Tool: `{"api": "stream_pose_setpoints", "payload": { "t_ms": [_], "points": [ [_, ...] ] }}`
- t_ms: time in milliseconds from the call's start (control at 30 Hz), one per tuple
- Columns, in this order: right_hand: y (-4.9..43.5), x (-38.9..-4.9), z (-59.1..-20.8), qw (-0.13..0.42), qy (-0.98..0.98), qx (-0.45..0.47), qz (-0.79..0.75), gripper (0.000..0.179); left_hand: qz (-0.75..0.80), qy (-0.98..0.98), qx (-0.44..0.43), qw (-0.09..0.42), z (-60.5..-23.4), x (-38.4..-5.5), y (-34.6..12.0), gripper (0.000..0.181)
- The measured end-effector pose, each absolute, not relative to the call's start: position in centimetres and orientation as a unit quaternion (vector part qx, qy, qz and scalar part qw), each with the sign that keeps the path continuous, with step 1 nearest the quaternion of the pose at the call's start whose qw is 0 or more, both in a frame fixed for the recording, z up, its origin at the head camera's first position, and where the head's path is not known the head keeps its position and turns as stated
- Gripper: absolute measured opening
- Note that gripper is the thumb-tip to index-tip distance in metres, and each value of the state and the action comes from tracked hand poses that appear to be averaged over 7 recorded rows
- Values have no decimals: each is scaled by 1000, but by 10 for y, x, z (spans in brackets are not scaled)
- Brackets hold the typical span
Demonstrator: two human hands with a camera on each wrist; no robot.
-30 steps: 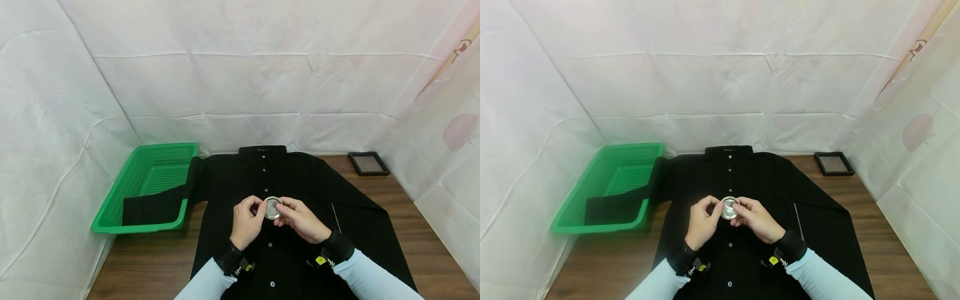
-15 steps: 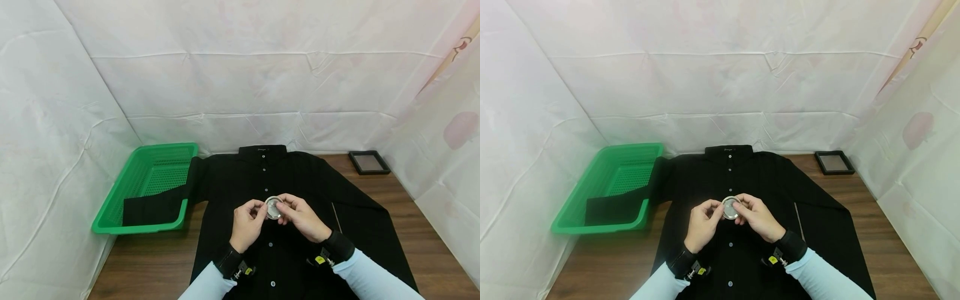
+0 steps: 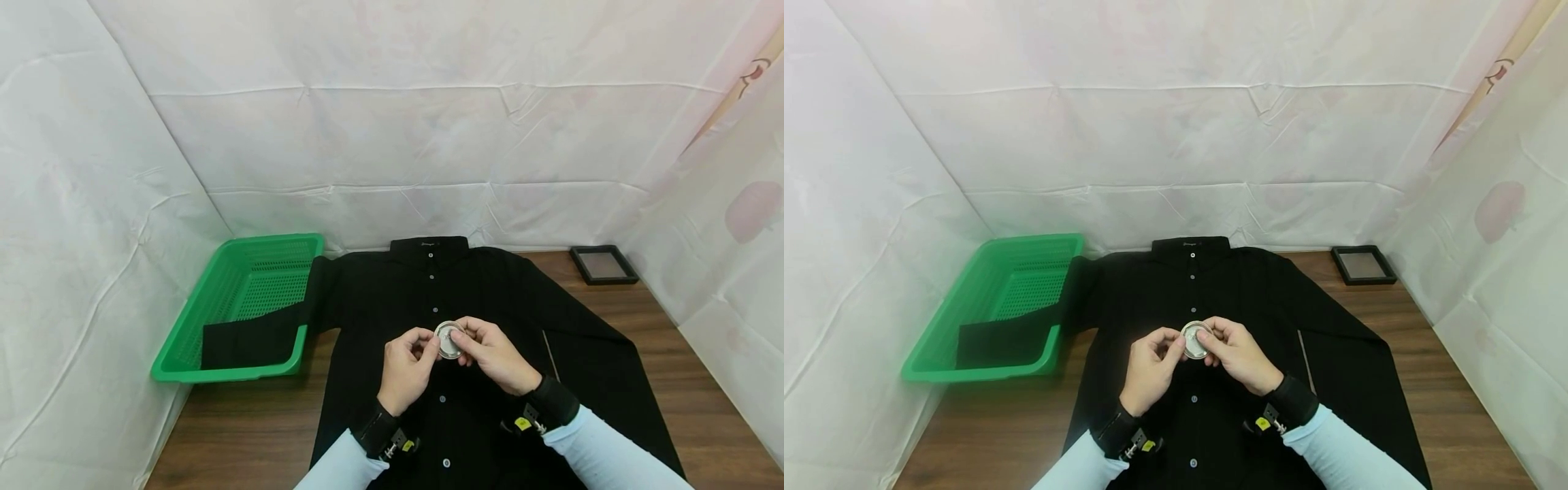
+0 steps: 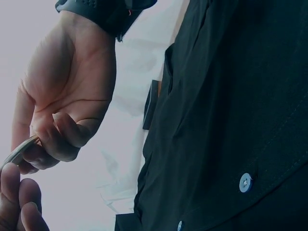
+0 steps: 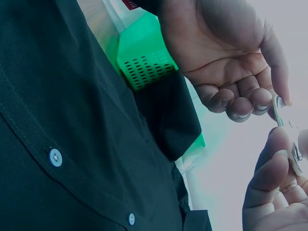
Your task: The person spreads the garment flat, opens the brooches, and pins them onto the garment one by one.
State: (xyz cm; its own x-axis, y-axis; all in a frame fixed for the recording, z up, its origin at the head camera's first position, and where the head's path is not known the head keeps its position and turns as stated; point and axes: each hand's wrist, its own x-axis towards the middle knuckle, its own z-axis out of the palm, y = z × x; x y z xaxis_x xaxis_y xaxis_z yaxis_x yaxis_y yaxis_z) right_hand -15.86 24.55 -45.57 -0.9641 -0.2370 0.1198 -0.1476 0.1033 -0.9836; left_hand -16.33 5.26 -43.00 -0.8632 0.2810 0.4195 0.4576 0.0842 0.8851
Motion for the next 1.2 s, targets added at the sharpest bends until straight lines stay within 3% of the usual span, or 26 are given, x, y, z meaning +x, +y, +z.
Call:
{"api": "stream_pose_setpoints", "payload": {
  "t_ms": [1000, 1200],
  "points": [
    [250, -160, -458, 49, 716, -156, -679, 31, -631, -723, -266, 91, -430, -162, 53, 7],
    [252, -160, -459, 39, 723, -139, -676, 33, -613, -731, -273, 122, -458, -177, 54, 7]
  ]
}}
